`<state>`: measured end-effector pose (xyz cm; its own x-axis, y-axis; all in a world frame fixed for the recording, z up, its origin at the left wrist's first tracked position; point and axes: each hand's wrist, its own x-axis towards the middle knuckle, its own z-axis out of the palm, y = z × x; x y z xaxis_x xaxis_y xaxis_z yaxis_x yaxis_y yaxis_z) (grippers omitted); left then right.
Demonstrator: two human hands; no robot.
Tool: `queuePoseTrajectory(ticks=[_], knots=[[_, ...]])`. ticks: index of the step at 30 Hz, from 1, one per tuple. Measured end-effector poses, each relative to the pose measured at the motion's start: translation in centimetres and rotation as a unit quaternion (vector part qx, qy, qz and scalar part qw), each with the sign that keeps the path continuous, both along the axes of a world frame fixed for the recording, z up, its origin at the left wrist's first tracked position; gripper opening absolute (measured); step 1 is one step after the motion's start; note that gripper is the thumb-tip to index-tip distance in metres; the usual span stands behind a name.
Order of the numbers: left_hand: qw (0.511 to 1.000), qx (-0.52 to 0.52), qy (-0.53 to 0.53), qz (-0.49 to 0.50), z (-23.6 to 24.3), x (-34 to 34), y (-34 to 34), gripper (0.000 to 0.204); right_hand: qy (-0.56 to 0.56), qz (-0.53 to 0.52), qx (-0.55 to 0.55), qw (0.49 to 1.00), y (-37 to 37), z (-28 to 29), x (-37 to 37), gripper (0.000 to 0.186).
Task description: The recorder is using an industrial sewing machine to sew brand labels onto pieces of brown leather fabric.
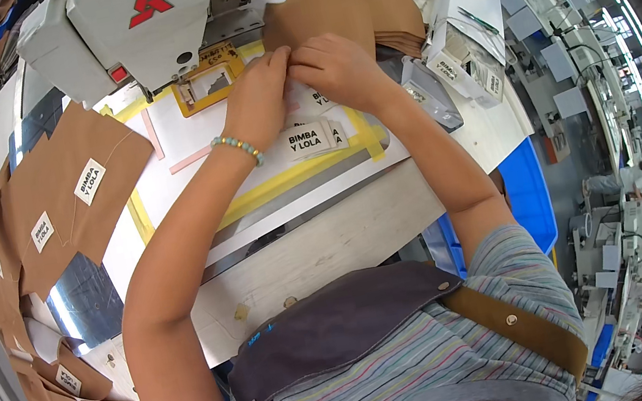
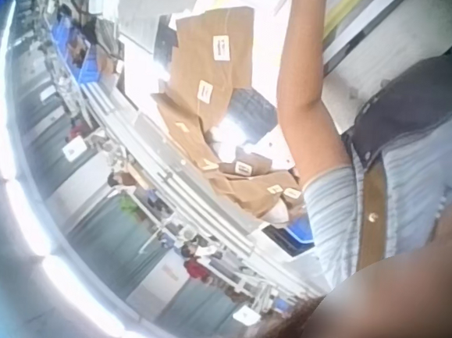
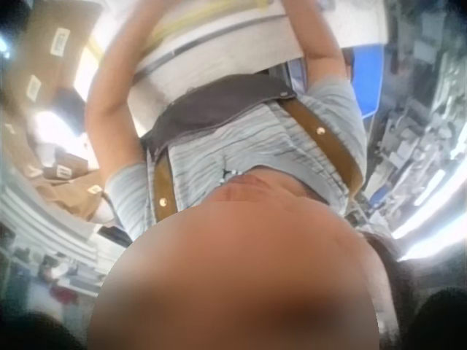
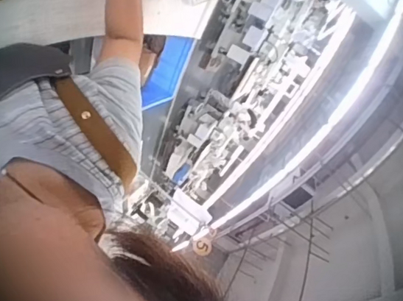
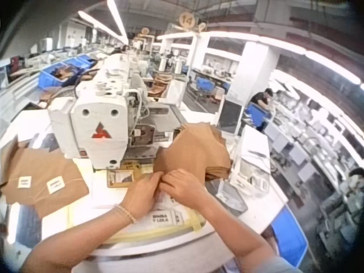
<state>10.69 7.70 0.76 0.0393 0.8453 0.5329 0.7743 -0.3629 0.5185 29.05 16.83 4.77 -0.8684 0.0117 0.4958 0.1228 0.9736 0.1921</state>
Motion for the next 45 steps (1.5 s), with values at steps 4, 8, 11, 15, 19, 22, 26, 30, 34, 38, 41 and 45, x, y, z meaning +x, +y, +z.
queuePoseTrajectory(ticks=[4,8,11,15,19,22,26,30,34,38,41,45], knots=[[0.999,0.031,0.034,0.017,-0.9,-0.7,1.5,0.023,0.055,-0.07,-0.019,0.996,-1.5,0.9,1.4,0.019],[0.998,0.06,0.001,0.028,-1.2,-1.1,0.7,0.013,0.054,-0.184,0.016,0.981,0.3,0.8,4.7,0.017],[0.996,0.068,0.061,0.017,-1.1,-1.9,-0.9,0.011,0.073,-0.202,0.017,0.976,0.4,1.1,5.0,0.017],[0.979,0.061,0.194,0.01,-1.1,-3.6,-3.5,0.009,0.079,-0.14,0.044,0.986,-0.4,1.5,3.4,0.019],[0.965,0.046,0.256,0.015,-1.3,-7.1,-7.3,0.009,0.086,-0.091,0.03,0.992,-1.8,0.9,1.1,0.02],[0.949,0.017,0.312,0.042,-0.9,-9.8,-10.0,0.007,0.041,-0.073,0.005,0.996,-2.8,-0.6,-0.4,0.023],[0.918,-0.001,0.381,0.115,-0.7,-12.6,-12.3,0.021,-0.014,-0.045,-0.077,0.996,-4.4,-1.5,-1.6,0.019],[0.942,-0.025,0.31,0.123,-0.4,-12.3,-14.6,0.045,-0.058,-0.086,-0.153,0.983,-4.6,-1.0,-0.9,0.045],[0.969,-0.103,0.208,0.09,0.2,-9.7,-16.2,0.052,-0.133,-0.13,-0.154,0.97,-5.5,-2.0,0.3,0.06],[0.967,-0.119,0.199,0.101,-0.1,-9.5,-16.7,0.053,-0.159,-0.133,-0.168,0.964,-6.3,-2.8,0.9,0.066],[0.971,-0.123,0.182,0.092,-0.3,-9.3,-17.0,0.055,-0.143,-0.139,-0.174,0.964,-6.3,-3.1,1.1,0.066],[0.97,-0.109,0.186,0.115,-0.1,-9.0,-17.6,0.057,-0.145,-0.134,-0.164,0.966,-6.2,-2.9,1.7,0.067]])
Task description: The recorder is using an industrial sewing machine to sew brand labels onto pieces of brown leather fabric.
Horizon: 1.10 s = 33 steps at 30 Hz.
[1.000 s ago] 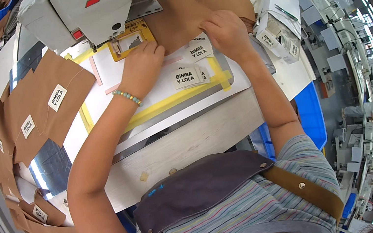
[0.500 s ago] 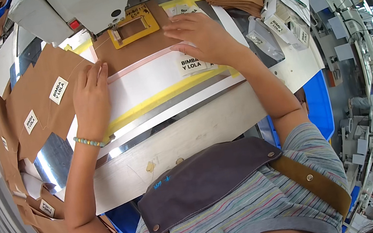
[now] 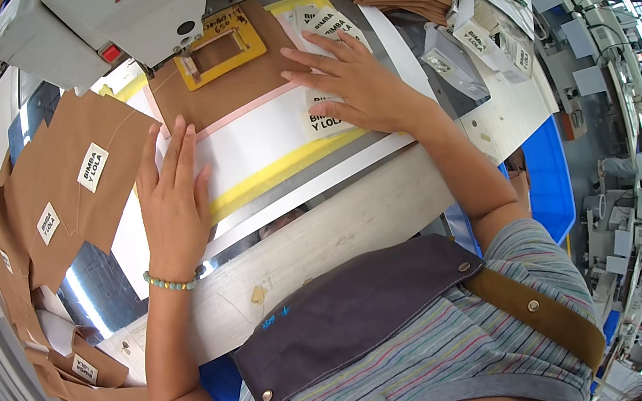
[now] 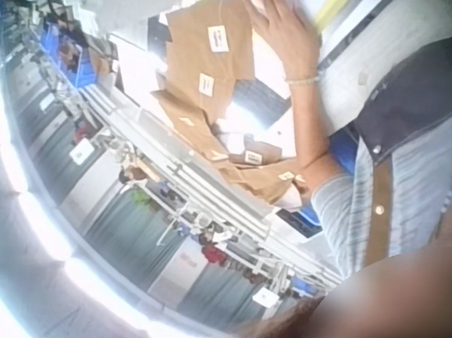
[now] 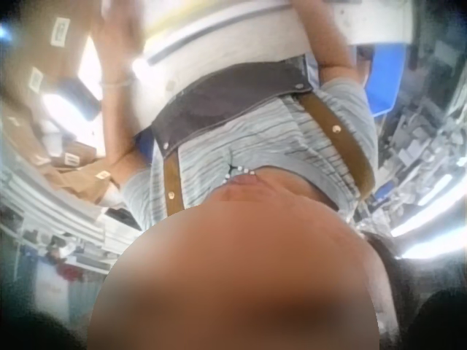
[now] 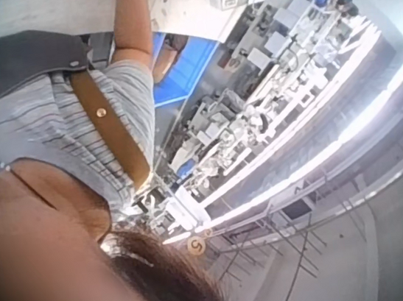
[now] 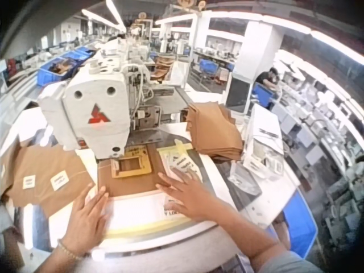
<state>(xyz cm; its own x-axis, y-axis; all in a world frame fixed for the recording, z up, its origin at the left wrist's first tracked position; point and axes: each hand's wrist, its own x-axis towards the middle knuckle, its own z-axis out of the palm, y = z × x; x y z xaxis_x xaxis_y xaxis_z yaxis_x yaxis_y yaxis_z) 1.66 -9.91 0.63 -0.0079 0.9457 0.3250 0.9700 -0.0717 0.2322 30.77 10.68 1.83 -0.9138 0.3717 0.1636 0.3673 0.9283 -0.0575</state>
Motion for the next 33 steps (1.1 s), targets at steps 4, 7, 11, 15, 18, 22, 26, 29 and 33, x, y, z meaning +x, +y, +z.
queuePoseTrajectory(ticks=[4,7,11,15,18,22,26,29,33], knots=[[1.0,-0.009,-0.007,-0.004,0.1,0.0,0.2,0.058,-0.003,-0.011,-0.001,1.0,0.2,-0.3,-0.2,0.064],[1.0,-0.002,0.007,0.004,0.0,0.0,0.3,0.058,-0.003,-0.01,0.004,1.0,0.4,0.0,-0.3,0.064],[1.0,0.017,0.012,0.015,0.1,-0.2,-0.2,0.057,-0.007,-0.007,-0.018,1.0,0.2,0.7,-0.3,0.063],[0.999,0.038,0.015,0.007,-0.4,-0.2,-0.2,0.054,0.015,-0.003,-0.028,0.999,-0.1,1.0,-0.1,0.058],[0.998,0.062,0.015,0.006,-0.1,0.1,0.0,0.054,-0.005,0.002,-0.035,0.999,0.0,0.8,-0.1,0.057],[0.999,0.048,0.015,0.013,-0.4,-0.1,-0.1,0.054,0.004,0.003,-0.027,1.0,0.2,0.3,-0.2,0.055],[0.998,0.058,0.004,0.004,-0.8,-0.5,-0.1,0.049,0.008,0.009,-0.03,0.999,0.3,0.5,-0.2,0.054],[0.998,0.068,0.01,0.004,-0.5,-0.3,0.0,0.046,0.015,0.011,-0.03,0.999,0.3,0.5,-0.2,0.055],[0.997,0.077,0.001,-0.003,-0.7,-0.4,0.2,0.042,0.024,0.005,-0.039,0.999,0.3,0.2,0.0,0.055]])
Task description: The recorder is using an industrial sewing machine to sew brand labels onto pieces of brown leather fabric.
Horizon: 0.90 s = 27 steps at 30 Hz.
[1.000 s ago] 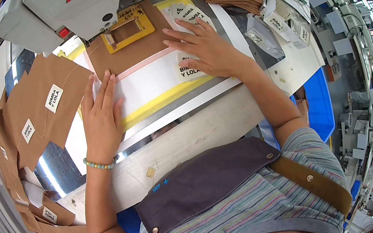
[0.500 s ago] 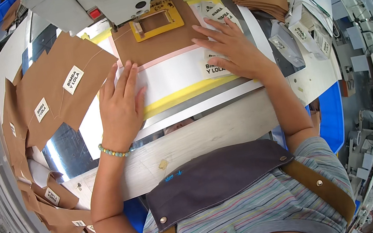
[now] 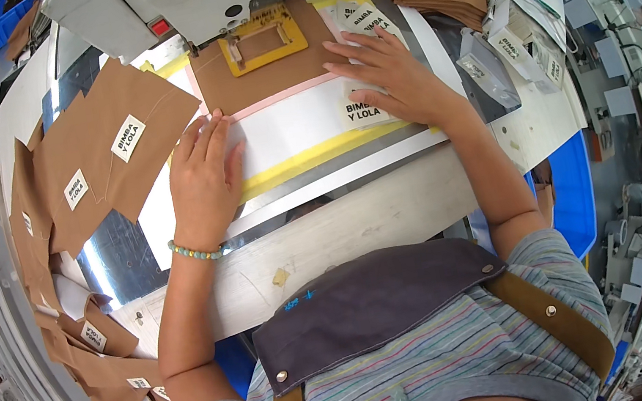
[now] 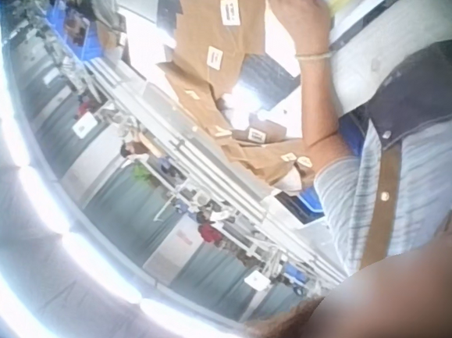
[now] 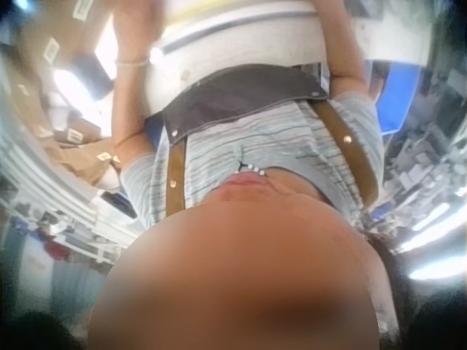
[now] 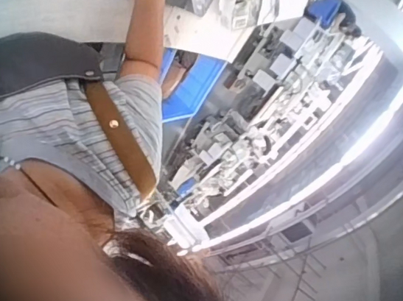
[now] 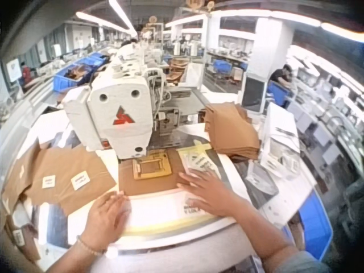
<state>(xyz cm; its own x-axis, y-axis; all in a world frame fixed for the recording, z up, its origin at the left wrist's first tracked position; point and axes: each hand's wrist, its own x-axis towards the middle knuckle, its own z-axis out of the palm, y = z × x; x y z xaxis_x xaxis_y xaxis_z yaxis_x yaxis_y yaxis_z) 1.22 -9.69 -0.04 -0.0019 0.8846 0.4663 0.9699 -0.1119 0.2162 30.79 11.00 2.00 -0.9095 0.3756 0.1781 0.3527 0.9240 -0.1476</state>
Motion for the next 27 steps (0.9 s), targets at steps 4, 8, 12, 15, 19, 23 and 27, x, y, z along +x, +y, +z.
queuePoseTrajectory(ticks=[4,8,12,15,19,23,27], knots=[[1.0,0.017,-0.02,-0.004,0.0,0.0,0.2,0.038,0.014,0.007,0.031,0.999,0.4,-0.3,0.2,0.053],[0.999,0.043,0.024,0.014,1.6,0.9,-1.1,0.032,0.111,0.015,0.038,0.993,0.2,1.7,0.5,0.047],[0.962,-0.077,-0.252,-0.067,5.0,5.3,-7.5,0.026,0.177,0.072,-0.085,0.978,-3.7,6.0,2.4,0.041],[0.813,-0.291,-0.463,-0.199,6.6,7.9,-12.1,0.022,0.094,0.192,-0.335,0.917,-9.0,6.9,3.3,0.034],[0.783,-0.371,-0.454,-0.207,4.3,11.5,-16.0,0.026,-0.088,0.338,-0.502,0.791,-15.4,3.7,3.5,0.04],[0.882,-0.365,-0.268,-0.128,2.2,13.1,-18.9,0.02,-0.147,0.281,-0.524,0.791,-20.0,-1.3,6.3,0.058],[0.917,-0.392,-0.075,-0.014,-2.9,15.2,-21.6,0.025,-0.193,0.205,-0.545,0.79,-21.2,-2.0,8.7,0.059]])
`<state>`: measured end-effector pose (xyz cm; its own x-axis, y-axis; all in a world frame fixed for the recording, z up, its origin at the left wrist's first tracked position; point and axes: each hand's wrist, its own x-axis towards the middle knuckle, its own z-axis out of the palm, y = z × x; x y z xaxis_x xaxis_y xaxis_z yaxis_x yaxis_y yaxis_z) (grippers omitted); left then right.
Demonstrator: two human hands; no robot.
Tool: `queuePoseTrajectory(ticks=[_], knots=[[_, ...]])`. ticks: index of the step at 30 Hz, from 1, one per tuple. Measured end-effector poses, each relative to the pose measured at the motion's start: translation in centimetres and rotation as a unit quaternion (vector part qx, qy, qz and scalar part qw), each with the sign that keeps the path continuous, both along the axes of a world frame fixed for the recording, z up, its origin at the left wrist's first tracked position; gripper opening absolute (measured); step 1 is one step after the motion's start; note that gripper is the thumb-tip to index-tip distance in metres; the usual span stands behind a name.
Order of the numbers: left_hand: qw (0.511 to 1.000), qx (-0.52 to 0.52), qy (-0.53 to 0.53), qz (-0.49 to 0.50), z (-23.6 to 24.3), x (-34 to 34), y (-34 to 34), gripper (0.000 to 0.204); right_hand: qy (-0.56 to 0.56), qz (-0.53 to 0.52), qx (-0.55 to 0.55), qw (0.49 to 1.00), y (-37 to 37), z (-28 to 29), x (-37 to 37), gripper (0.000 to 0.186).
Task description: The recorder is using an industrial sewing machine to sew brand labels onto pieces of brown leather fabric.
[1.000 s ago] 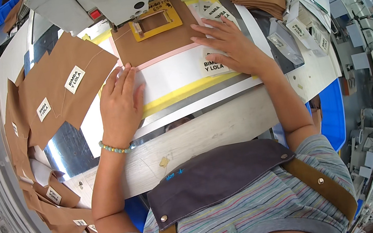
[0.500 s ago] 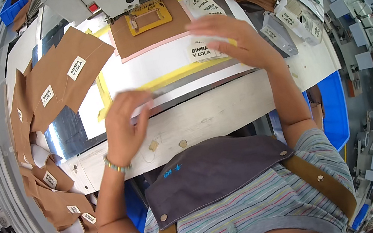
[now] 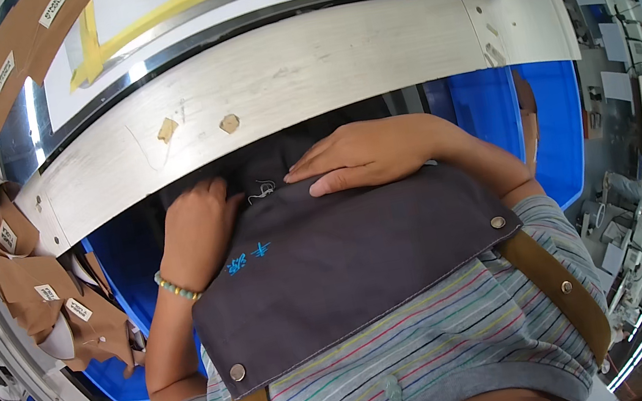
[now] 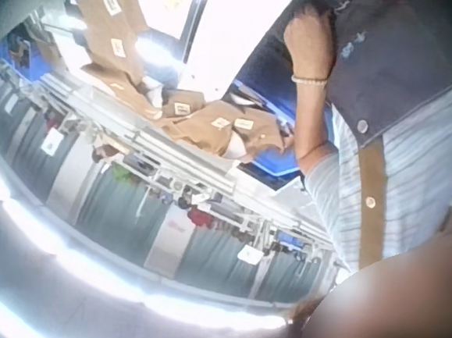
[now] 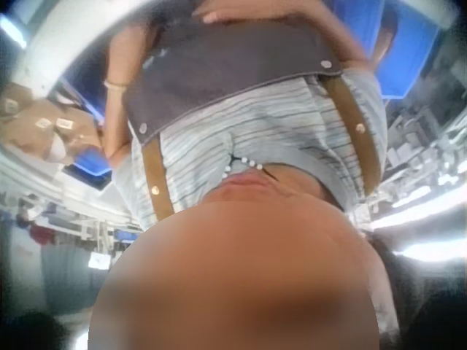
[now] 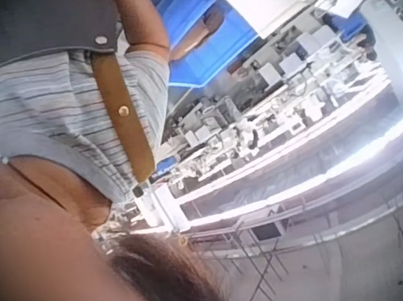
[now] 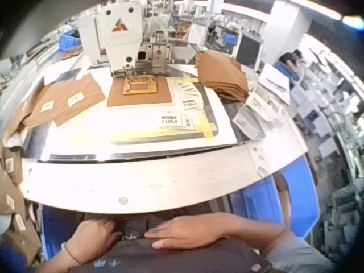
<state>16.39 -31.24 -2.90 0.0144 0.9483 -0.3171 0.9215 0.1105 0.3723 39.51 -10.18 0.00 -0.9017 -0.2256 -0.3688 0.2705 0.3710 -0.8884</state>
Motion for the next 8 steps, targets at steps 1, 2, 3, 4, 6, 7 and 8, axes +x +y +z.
queuePoseTrajectory(ticks=[1,2,3,4,6,7,8], knots=[[0.998,0.024,0.038,0.033,-0.7,0.7,0.0,0.029,0.021,-0.02,0.014,0.999,-0.2,-0.3,0.5,0.057],[0.994,0.047,0.075,0.064,-1.3,1.3,0.0,0.033,0.042,-0.04,0.028,0.998,-0.7,-0.6,1.2,0.055],[0.982,0.157,0.09,0.054,-2.6,1.4,0.0,0.037,0.061,-0.08,0.038,0.994,-1.3,-0.8,1.6,0.05],[0.974,0.195,0.106,0.05,-3.0,1.4,0.1,0.037,0.061,-0.082,0.039,0.994,-1.8,-0.8,1.8,0.05],[0.963,0.184,0.186,0.065,-4.1,1.6,0.0,0.036,0.053,-0.093,0.061,0.992,-2.4,-0.5,1.9,0.047],[0.968,0.161,0.18,0.063,-4.4,1.4,-0.3,0.04,0.089,-0.103,0.056,0.989,-2.9,-0.7,2.0,0.046],[0.973,0.14,0.173,0.06,-4.6,0.8,-0.6,0.046,0.121,-0.129,0.046,0.983,-3.5,-1.0,1.9,0.045]])
